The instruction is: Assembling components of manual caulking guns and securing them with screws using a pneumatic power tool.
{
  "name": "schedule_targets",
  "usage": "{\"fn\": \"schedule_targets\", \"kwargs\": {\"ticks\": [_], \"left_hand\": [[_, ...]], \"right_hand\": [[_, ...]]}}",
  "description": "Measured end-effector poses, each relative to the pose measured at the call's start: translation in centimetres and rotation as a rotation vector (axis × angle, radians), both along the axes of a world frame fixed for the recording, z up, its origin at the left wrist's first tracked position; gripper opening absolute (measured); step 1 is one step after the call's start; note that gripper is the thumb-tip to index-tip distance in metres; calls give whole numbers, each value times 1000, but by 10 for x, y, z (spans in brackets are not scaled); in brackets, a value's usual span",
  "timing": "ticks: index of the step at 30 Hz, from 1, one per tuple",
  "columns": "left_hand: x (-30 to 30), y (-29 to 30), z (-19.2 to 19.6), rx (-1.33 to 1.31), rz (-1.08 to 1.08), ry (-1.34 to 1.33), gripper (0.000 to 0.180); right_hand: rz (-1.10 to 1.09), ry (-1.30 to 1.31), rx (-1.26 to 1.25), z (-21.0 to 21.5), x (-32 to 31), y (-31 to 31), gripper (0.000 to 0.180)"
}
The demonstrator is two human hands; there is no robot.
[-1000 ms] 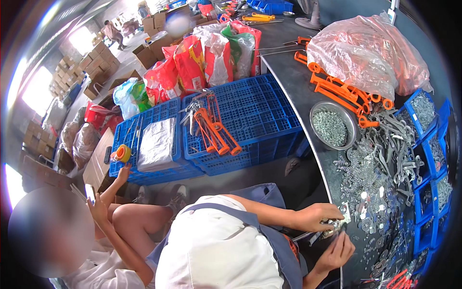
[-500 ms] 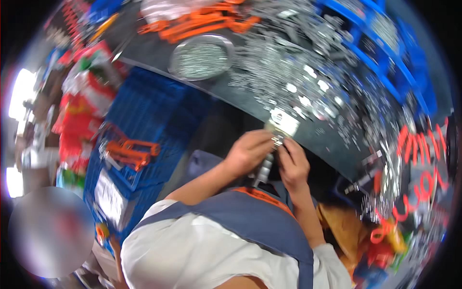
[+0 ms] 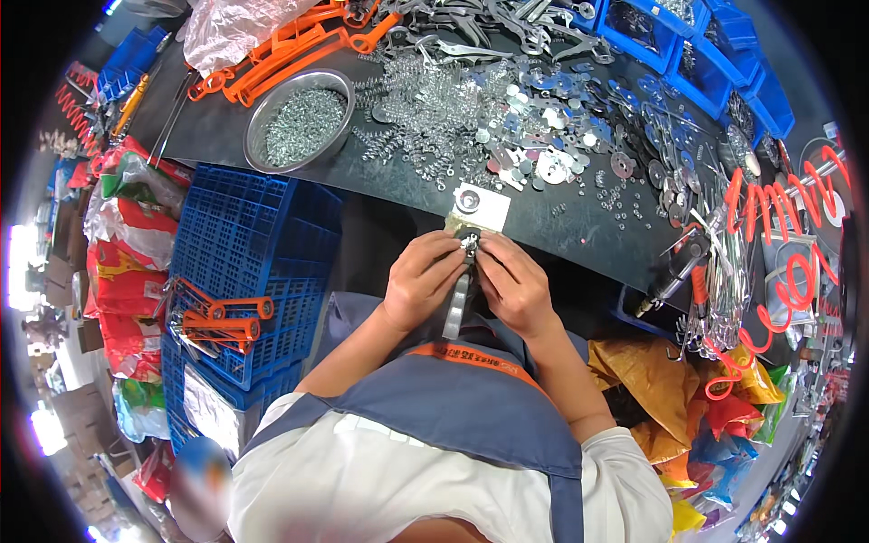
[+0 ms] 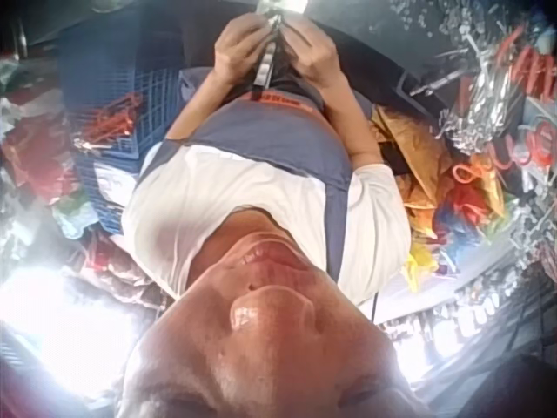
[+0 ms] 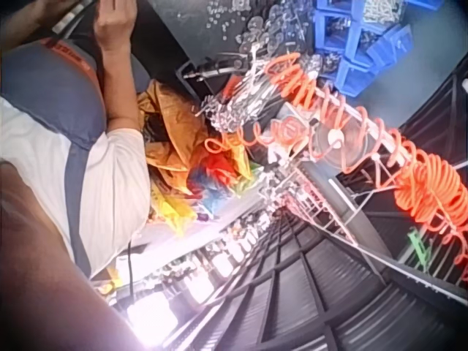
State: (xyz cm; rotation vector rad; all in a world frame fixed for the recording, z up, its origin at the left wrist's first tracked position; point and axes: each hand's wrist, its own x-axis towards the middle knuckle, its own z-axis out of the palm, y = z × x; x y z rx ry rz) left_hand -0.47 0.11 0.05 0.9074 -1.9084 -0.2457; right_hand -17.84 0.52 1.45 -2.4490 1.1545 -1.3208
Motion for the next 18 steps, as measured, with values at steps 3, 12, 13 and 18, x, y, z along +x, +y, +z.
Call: {"fn": "schedule_targets", "kwargs": {"ticks": [3, 12, 13, 18], "left_hand": [[4, 0, 0, -34, -33, -66, 23], [17, -10, 4, -108, -132, -147, 29], [20, -11, 2, -109, -157, -182, 28], [48, -29, 19, -47, -213, -186, 34]], "right_hand": [[24, 4, -19, 2, -1, 1, 22], [38, 15, -143, -16, -4, -10, 15], [35, 33, -141, -18, -5, -10, 15], [-60, 92, -59, 0, -22, -12, 24]]}}
